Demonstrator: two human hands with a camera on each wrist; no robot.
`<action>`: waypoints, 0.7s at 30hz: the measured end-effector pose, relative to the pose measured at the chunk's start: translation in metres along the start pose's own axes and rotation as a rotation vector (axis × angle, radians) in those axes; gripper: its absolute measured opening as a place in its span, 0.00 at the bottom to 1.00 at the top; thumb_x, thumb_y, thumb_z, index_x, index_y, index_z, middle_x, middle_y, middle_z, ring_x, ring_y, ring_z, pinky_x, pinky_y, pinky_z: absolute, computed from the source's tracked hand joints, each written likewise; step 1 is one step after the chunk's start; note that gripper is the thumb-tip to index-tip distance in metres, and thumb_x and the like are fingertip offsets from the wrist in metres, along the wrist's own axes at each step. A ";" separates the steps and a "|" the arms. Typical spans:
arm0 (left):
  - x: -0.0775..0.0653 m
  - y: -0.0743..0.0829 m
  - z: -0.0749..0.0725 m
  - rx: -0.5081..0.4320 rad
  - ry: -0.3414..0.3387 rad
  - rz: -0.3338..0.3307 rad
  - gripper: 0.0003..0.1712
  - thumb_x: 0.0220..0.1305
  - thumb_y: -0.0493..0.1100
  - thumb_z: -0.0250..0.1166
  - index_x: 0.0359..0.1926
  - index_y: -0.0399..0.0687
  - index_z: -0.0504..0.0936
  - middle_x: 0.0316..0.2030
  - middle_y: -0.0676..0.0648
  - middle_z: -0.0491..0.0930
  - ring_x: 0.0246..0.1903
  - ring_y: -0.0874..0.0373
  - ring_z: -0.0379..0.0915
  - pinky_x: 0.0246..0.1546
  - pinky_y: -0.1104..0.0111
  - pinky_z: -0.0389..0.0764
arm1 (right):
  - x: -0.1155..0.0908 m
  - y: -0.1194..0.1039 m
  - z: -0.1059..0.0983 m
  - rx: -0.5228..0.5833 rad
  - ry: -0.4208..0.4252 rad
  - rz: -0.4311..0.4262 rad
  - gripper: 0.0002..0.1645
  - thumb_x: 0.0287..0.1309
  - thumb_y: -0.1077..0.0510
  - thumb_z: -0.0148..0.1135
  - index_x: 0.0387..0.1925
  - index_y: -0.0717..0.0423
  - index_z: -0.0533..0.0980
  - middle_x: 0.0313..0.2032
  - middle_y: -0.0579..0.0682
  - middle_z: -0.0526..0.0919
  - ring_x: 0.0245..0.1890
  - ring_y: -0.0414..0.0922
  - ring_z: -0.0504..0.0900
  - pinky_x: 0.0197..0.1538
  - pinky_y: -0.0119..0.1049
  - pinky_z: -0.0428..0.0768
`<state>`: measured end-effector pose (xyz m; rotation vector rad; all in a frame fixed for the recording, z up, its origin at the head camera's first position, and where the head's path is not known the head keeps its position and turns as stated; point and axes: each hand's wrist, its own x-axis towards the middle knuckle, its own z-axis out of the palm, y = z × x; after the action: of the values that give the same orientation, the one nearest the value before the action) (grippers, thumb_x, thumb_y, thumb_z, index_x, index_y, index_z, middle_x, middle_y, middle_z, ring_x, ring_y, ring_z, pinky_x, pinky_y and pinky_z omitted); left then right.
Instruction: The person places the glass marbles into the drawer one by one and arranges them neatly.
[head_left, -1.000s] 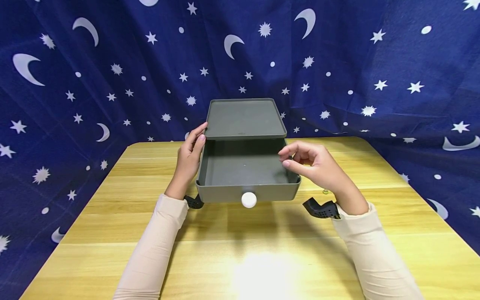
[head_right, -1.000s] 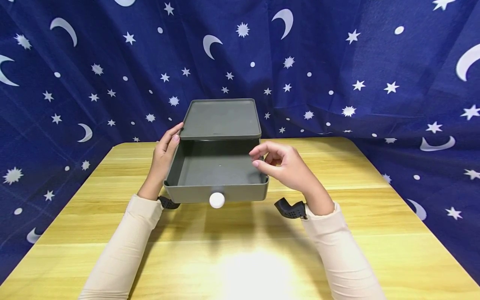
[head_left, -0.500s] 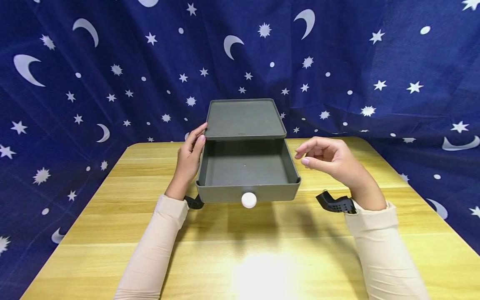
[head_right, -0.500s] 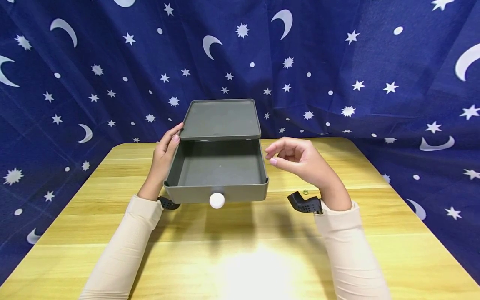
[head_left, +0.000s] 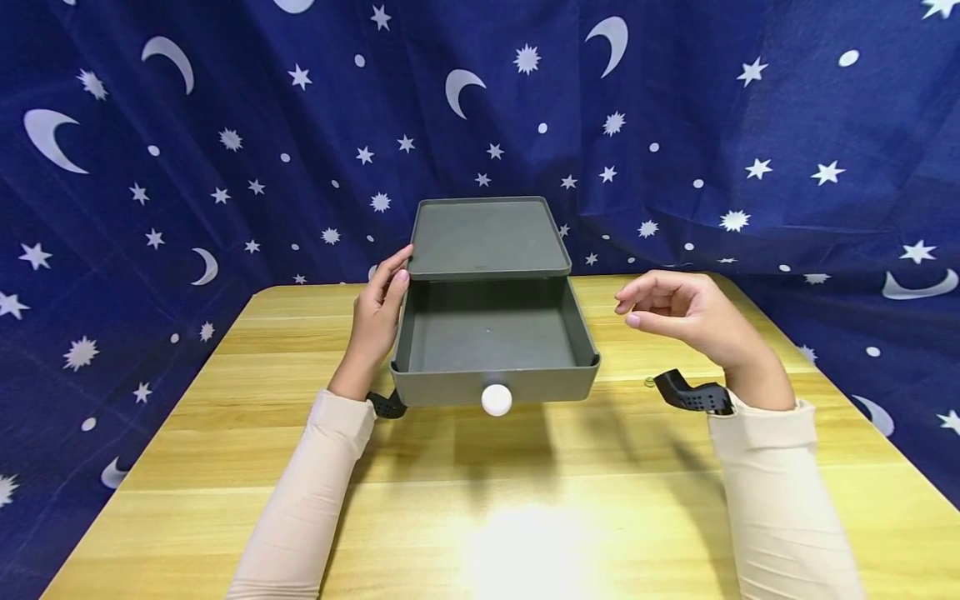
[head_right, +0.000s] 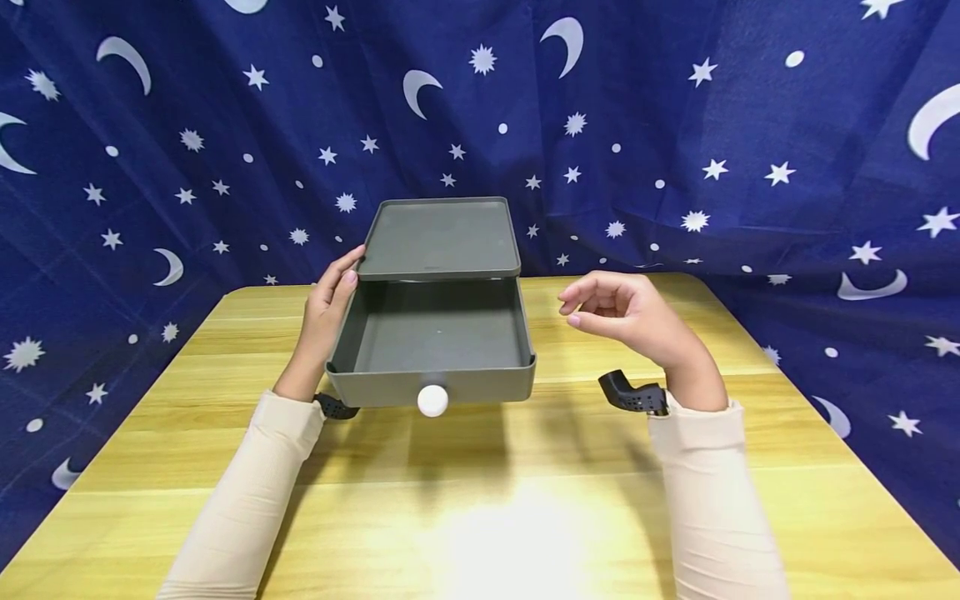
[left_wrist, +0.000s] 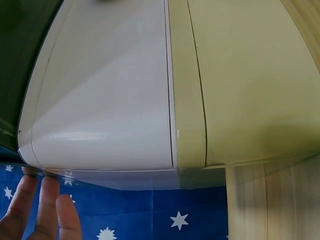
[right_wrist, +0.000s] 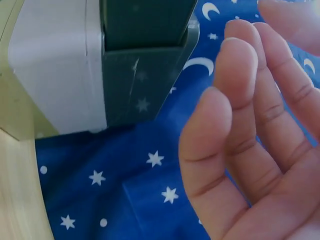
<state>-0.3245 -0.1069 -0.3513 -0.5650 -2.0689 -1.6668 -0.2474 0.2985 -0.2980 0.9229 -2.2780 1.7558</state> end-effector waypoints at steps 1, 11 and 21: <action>0.000 0.000 0.000 -0.004 -0.001 0.001 0.25 0.85 0.40 0.52 0.75 0.39 0.75 0.74 0.40 0.74 0.72 0.50 0.70 0.72 0.59 0.69 | 0.000 0.001 -0.002 0.000 0.002 0.006 0.18 0.64 0.78 0.66 0.48 0.59 0.87 0.41 0.49 0.92 0.42 0.40 0.90 0.48 0.28 0.85; 0.000 0.000 0.000 -0.009 0.005 0.007 0.25 0.85 0.40 0.52 0.75 0.39 0.76 0.73 0.39 0.75 0.72 0.50 0.70 0.72 0.62 0.69 | -0.004 0.021 -0.016 -0.027 0.033 0.104 0.23 0.64 0.79 0.65 0.48 0.52 0.88 0.42 0.45 0.91 0.42 0.39 0.90 0.47 0.27 0.84; 0.001 -0.001 0.000 -0.011 -0.002 0.001 0.25 0.85 0.40 0.52 0.75 0.39 0.75 0.74 0.40 0.74 0.73 0.51 0.69 0.72 0.62 0.68 | -0.008 0.042 -0.029 0.005 0.074 0.147 0.24 0.65 0.79 0.63 0.47 0.49 0.89 0.41 0.44 0.91 0.39 0.37 0.89 0.44 0.27 0.83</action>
<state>-0.3259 -0.1066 -0.3518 -0.5721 -2.0613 -1.6790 -0.2710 0.3345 -0.3278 0.6944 -2.3492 1.8211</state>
